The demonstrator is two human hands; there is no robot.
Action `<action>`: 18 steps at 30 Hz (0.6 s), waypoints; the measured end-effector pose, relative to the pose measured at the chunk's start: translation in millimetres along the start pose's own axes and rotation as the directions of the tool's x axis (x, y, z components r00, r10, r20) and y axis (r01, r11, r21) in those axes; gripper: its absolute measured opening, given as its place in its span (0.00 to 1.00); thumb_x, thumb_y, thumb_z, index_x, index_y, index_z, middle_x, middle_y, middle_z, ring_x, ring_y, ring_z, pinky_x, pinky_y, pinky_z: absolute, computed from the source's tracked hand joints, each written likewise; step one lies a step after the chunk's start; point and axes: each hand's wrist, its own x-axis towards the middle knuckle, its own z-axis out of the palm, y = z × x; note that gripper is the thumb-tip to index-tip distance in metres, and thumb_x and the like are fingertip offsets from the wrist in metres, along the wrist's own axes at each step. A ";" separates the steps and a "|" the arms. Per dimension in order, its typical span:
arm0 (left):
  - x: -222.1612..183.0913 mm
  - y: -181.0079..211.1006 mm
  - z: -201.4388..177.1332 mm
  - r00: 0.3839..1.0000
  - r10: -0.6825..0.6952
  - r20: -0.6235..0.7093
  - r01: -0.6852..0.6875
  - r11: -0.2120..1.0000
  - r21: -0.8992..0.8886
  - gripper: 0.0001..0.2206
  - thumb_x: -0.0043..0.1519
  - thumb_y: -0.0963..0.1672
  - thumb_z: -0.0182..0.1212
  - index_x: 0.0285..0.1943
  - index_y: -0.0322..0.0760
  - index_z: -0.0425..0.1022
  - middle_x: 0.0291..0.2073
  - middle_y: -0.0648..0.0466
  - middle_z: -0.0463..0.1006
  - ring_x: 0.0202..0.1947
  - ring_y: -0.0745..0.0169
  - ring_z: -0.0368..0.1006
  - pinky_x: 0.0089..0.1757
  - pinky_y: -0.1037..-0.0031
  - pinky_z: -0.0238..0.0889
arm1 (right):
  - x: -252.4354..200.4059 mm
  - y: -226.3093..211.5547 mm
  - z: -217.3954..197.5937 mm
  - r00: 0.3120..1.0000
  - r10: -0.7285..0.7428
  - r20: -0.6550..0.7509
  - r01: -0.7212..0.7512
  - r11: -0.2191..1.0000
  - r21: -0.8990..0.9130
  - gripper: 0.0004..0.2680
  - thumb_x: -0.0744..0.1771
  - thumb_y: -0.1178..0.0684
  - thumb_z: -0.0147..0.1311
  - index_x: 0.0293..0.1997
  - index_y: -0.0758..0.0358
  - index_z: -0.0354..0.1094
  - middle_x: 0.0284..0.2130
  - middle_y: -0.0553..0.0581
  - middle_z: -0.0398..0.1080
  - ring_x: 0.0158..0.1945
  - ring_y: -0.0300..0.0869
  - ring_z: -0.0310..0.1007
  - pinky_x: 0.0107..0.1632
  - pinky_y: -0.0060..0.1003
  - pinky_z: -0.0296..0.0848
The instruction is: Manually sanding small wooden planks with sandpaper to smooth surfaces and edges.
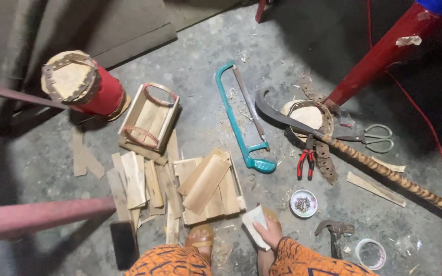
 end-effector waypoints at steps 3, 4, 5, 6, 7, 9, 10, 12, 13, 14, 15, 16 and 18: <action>11.1 31.1 -16.6 0.998 -0.039 -0.041 0.037 0.997 -0.061 0.19 0.62 0.56 0.50 0.46 0.44 0.78 0.45 0.53 0.80 0.47 0.54 0.72 0.50 0.68 0.63 | -1.3 -8.6 -5.3 0.995 0.097 -0.011 -0.095 0.987 0.129 0.19 0.64 0.41 0.54 0.58 0.57 0.72 0.43 0.56 0.78 0.44 0.43 0.80 0.49 0.35 0.78; 11.9 45.1 -25.0 0.997 -0.053 -0.053 0.048 0.995 -0.084 0.19 0.62 0.56 0.50 0.45 0.43 0.79 0.45 0.53 0.81 0.46 0.55 0.73 0.49 0.68 0.63 | -2.2 -11.4 -6.3 0.987 0.160 0.009 -0.160 0.976 0.151 0.18 0.64 0.40 0.53 0.58 0.56 0.72 0.41 0.54 0.79 0.42 0.42 0.80 0.47 0.33 0.78; 12.6 59.1 -33.6 0.996 -0.067 -0.065 0.059 0.992 -0.107 0.20 0.63 0.56 0.49 0.44 0.43 0.79 0.44 0.53 0.81 0.45 0.55 0.73 0.48 0.69 0.64 | -3.0 -14.3 -6.7 0.975 0.222 0.031 -0.224 0.960 0.171 0.18 0.65 0.40 0.53 0.58 0.54 0.72 0.39 0.53 0.80 0.41 0.40 0.81 0.46 0.32 0.77; 10.5 75.5 -43.4 0.994 -0.081 -0.073 0.071 0.989 -0.133 0.20 0.63 0.55 0.49 0.44 0.42 0.80 0.43 0.52 0.82 0.44 0.56 0.74 0.48 0.69 0.64 | -2.8 -14.5 -6.5 0.976 0.214 0.037 -0.217 0.962 0.164 0.18 0.65 0.40 0.53 0.58 0.54 0.72 0.39 0.53 0.80 0.41 0.40 0.81 0.46 0.32 0.77; 8.5 92.0 -53.6 0.992 -0.095 -0.081 0.082 0.984 -0.158 0.20 0.63 0.55 0.49 0.43 0.42 0.81 0.43 0.52 0.82 0.43 0.56 0.75 0.47 0.69 0.65 | -2.3 -14.7 -6.0 0.971 0.235 0.052 -0.240 0.951 0.196 0.19 0.65 0.40 0.52 0.59 0.55 0.71 0.43 0.55 0.79 0.45 0.42 0.80 0.49 0.33 0.77; 5.9 125.2 -78.9 0.989 -0.118 -0.094 0.096 0.973 -0.210 0.21 0.63 0.55 0.48 0.41 0.41 0.82 0.41 0.52 0.83 0.42 0.57 0.76 0.46 0.70 0.66 | -2.3 -11.5 -6.6 0.966 0.250 0.067 -0.258 0.941 0.218 0.19 0.66 0.40 0.52 0.61 0.56 0.70 0.46 0.56 0.79 0.49 0.44 0.80 0.52 0.35 0.77; 3.9 142.8 -92.7 0.987 -0.129 -0.100 0.103 0.967 -0.233 0.22 0.63 0.55 0.47 0.40 0.40 0.83 0.41 0.52 0.83 0.41 0.57 0.77 0.45 0.71 0.66 | -1.7 -10.1 -5.1 0.969 0.239 0.069 -0.248 0.941 0.229 0.18 0.66 0.41 0.51 0.60 0.57 0.70 0.46 0.57 0.78 0.50 0.44 0.80 0.54 0.36 0.76; -3.7 177.9 -115.0 0.984 -0.145 -0.104 0.113 0.958 -0.262 0.22 0.63 0.55 0.47 0.39 0.39 0.83 0.40 0.52 0.84 0.40 0.57 0.77 0.45 0.71 0.67 | -2.6 -9.4 -3.4 0.971 0.226 0.076 -0.238 0.942 0.235 0.18 0.66 0.41 0.51 0.59 0.57 0.69 0.46 0.57 0.78 0.50 0.44 0.79 0.55 0.37 0.76; -6.7 191.7 -127.6 0.984 -0.090 -0.153 0.049 0.966 -0.253 0.24 0.62 0.55 0.45 0.44 0.36 0.82 0.44 0.47 0.83 0.43 0.51 0.77 0.47 0.67 0.68 | -4.3 -10.2 -3.0 0.974 0.222 0.047 -0.227 0.949 0.220 0.18 0.66 0.40 0.51 0.59 0.57 0.70 0.48 0.57 0.77 0.53 0.45 0.78 0.57 0.37 0.74; -8.3 205.3 -142.5 0.979 -0.033 -0.202 -0.017 0.971 -0.240 0.27 0.61 0.55 0.43 0.49 0.32 0.81 0.47 0.43 0.82 0.47 0.45 0.77 0.49 0.64 0.69 | -4.4 -12.5 -2.2 0.976 0.215 0.017 -0.214 0.955 0.206 0.19 0.66 0.39 0.51 0.59 0.57 0.70 0.49 0.58 0.76 0.55 0.46 0.77 0.59 0.38 0.72; -7.7 193.1 -151.2 0.979 -0.038 -0.202 -0.013 0.969 -0.245 0.27 0.61 0.55 0.43 0.49 0.32 0.81 0.47 0.43 0.82 0.47 0.45 0.77 0.49 0.64 0.69 | 1.1 -6.1 2.6 0.977 0.213 0.021 -0.212 0.956 0.202 0.19 0.66 0.39 0.51 0.59 0.57 0.70 0.49 0.58 0.76 0.55 0.46 0.77 0.59 0.38 0.72; -9.7 185.2 -156.2 0.981 -0.029 -0.194 -0.022 0.967 -0.253 0.26 0.61 0.55 0.44 0.50 0.33 0.81 0.48 0.44 0.82 0.47 0.47 0.77 0.50 0.64 0.69 | 6.5 -0.3 7.0 0.968 0.251 0.015 -0.250 0.955 0.160 0.21 0.65 0.37 0.51 0.61 0.54 0.69 0.52 0.56 0.76 0.57 0.47 0.75 0.60 0.38 0.71; -15.9 147.9 -154.1 0.983 -0.008 -0.182 -0.042 0.962 -0.269 0.25 0.61 0.54 0.46 0.51 0.34 0.81 0.49 0.46 0.82 0.48 0.49 0.77 0.51 0.66 0.69 | 18.3 12.5 17.1 0.959 0.284 0.006 -0.283 0.952 0.117 0.23 0.65 0.34 0.51 0.64 0.51 0.68 0.55 0.55 0.75 0.59 0.48 0.74 0.61 0.38 0.70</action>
